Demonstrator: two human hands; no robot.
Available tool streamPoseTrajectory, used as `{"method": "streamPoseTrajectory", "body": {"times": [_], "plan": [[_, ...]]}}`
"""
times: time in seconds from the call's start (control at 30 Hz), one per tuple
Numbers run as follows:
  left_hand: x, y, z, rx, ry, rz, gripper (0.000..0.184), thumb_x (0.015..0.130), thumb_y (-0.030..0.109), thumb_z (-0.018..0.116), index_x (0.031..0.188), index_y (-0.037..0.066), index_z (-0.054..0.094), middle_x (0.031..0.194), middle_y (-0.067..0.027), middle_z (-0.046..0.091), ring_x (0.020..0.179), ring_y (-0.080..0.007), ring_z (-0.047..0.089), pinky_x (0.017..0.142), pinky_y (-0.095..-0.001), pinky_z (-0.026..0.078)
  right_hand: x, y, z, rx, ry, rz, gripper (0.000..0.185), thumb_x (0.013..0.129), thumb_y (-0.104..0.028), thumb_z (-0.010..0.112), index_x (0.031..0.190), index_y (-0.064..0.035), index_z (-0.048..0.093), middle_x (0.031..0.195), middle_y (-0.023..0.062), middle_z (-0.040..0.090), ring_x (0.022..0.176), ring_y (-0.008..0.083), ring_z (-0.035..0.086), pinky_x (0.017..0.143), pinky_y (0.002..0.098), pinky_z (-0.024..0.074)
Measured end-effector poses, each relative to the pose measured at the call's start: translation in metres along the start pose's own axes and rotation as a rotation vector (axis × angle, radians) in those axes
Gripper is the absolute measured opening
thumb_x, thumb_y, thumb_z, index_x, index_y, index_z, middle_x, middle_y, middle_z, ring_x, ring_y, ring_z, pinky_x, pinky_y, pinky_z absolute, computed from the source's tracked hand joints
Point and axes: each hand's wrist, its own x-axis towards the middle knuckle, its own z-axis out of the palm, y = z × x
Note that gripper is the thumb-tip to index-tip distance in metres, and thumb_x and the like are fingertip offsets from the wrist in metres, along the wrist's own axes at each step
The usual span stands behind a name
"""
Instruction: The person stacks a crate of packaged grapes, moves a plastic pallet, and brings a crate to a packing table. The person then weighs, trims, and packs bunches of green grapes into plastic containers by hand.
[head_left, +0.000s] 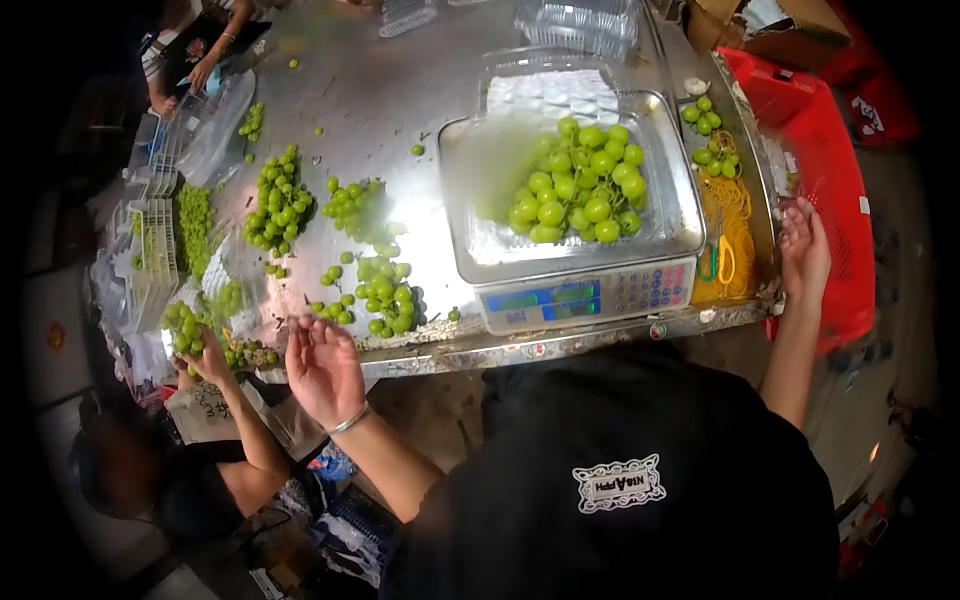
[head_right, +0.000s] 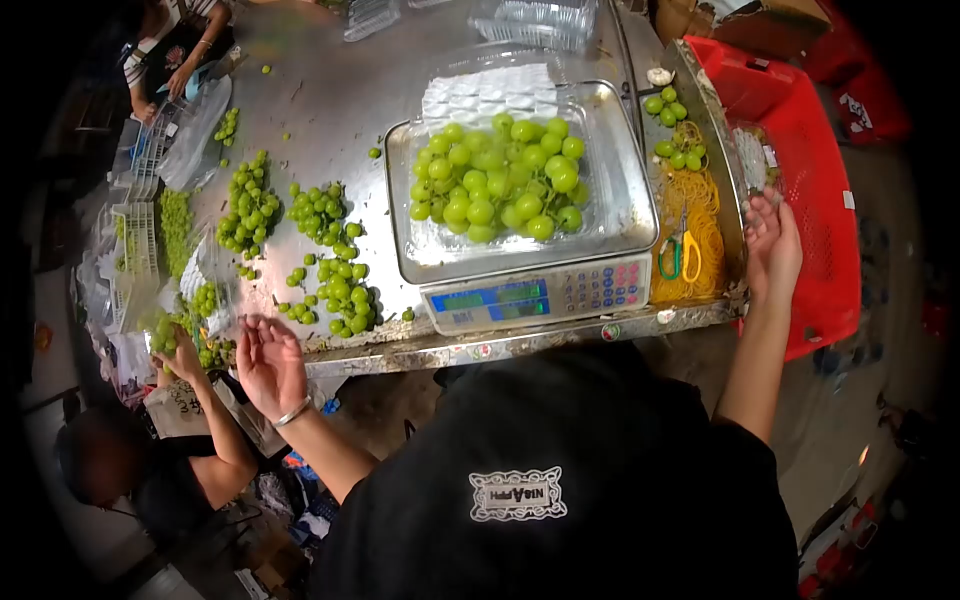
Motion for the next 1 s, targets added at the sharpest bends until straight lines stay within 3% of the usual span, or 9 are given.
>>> {"method": "streamPoseTrajectory", "body": {"times": [0.17,0.3,0.4,0.47,0.57,0.7,0.83,0.9,1.0], "plan": [[0.01,-0.014,0.026,-0.034,-0.033,-0.038,0.017,0.087,0.012,0.043,0.095,0.002,0.054,0.092,-0.0073,0.056,0.085,-0.0176,0.053,0.078,-0.0314,0.044,-0.005,0.001,0.043,0.003,-0.158,-0.106,0.029,0.091,-0.021,0.036,0.108,-0.001,0.047,0.081,0.0041,0.056,0.072,0.0102,0.051,0.062,0.021,0.038],[0.021,-0.03,0.024,-0.025,-0.06,-0.12,0.018,0.088,0.014,0.041,0.095,0.004,0.054,0.092,-0.0067,0.055,0.084,-0.0177,0.053,0.078,-0.0302,0.045,-0.004,0.022,0.057,-0.338,-0.183,-0.172,0.024,0.09,-0.018,0.037,0.1,-0.002,0.052,0.074,0.0013,0.055,0.064,0.0076,0.05,0.056,0.0191,0.0379],[0.029,-0.044,0.015,0.008,-0.021,-0.169,0.019,0.087,0.015,0.042,0.096,0.005,0.054,0.09,-0.0065,0.057,0.083,-0.0172,0.054,0.076,-0.0304,0.046,0.02,0.058,0.022,-0.846,-0.22,-0.207,0.021,0.087,-0.017,0.042,0.098,-0.003,0.052,0.075,0.0073,0.058,0.066,0.0172,0.055,0.058,0.0248,0.042],[0.034,-0.056,0.012,0.048,-0.009,-0.197,0.019,0.087,0.017,0.043,0.097,0.005,0.053,0.09,-0.0061,0.057,0.083,-0.0165,0.054,0.073,-0.0289,0.047,0.015,0.074,0.007,-1.49,-0.124,-0.395,0.02,0.082,-0.016,0.049,0.097,-0.0029,0.051,0.08,0.016,0.059,0.075,0.032,0.057,0.064,0.0348,0.0451],[0.042,-0.09,0.013,0.449,0.232,-0.116,0.024,0.085,0.016,0.044,0.102,0.002,0.052,0.096,-0.0075,0.055,0.083,-0.0153,0.053,0.075,-0.0291,0.046,0.006,0.089,-0.006,-1.564,-0.094,-0.375,0.024,0.075,-0.011,0.055,0.096,-0.0011,0.05,0.09,0.0211,0.057,0.088,0.0396,0.052,0.073,0.0408,0.0434],[0.027,-0.156,0.033,0.874,0.028,-0.091,0.029,0.085,0.01,0.045,0.11,-0.004,0.043,0.084,-0.0051,0.053,0.076,-0.0121,0.053,0.07,-0.0257,0.045,0.004,0.101,-0.003,-1.685,-0.154,-0.252,0.039,0.068,-0.002,0.061,0.105,-0.0013,0.049,0.104,0.0199,0.054,0.097,0.034,0.051,0.081,0.0376,0.0416],[0.003,-0.161,0.025,0.746,-0.116,-0.256,0.03,0.085,0.004,0.047,0.113,-0.006,0.042,0.079,-0.0033,0.055,0.072,-0.0091,0.053,0.067,-0.0223,0.045,0.008,0.11,-0.018,-1.755,-0.176,-0.699,0.045,0.07,-0.004,0.059,0.112,-0.0023,0.043,0.096,0.024,0.054,0.092,0.0389,0.052,0.078,0.041,0.0418],[0.001,-0.133,0.014,0.917,-0.186,-0.283,0.025,0.083,0.003,0.048,0.108,-0.003,0.051,0.082,-0.0047,0.057,0.072,-0.0091,0.054,0.067,-0.0217,0.045,0.001,0.107,-0.007,-1.677,-0.238,-0.331,0.051,0.07,-0.004,0.059,0.117,-0.0032,0.039,0.101,0.0242,0.053,0.095,0.0397,0.05,0.08,0.0408,0.0405],[0.018,-0.082,-0.052,1.377,0.056,-0.035,0.02,0.08,0.005,0.051,0.098,0.001,0.06,0.083,-0.0084,0.061,0.073,-0.0121,0.055,0.067,-0.0245,0.045,-0.012,0.109,0.009,-1.714,-0.216,-0.177,0.056,0.07,-0.002,0.059,0.12,-0.0033,0.036,0.104,0.0242,0.052,0.098,0.0394,0.049,0.081,0.0397,0.0395]]}}
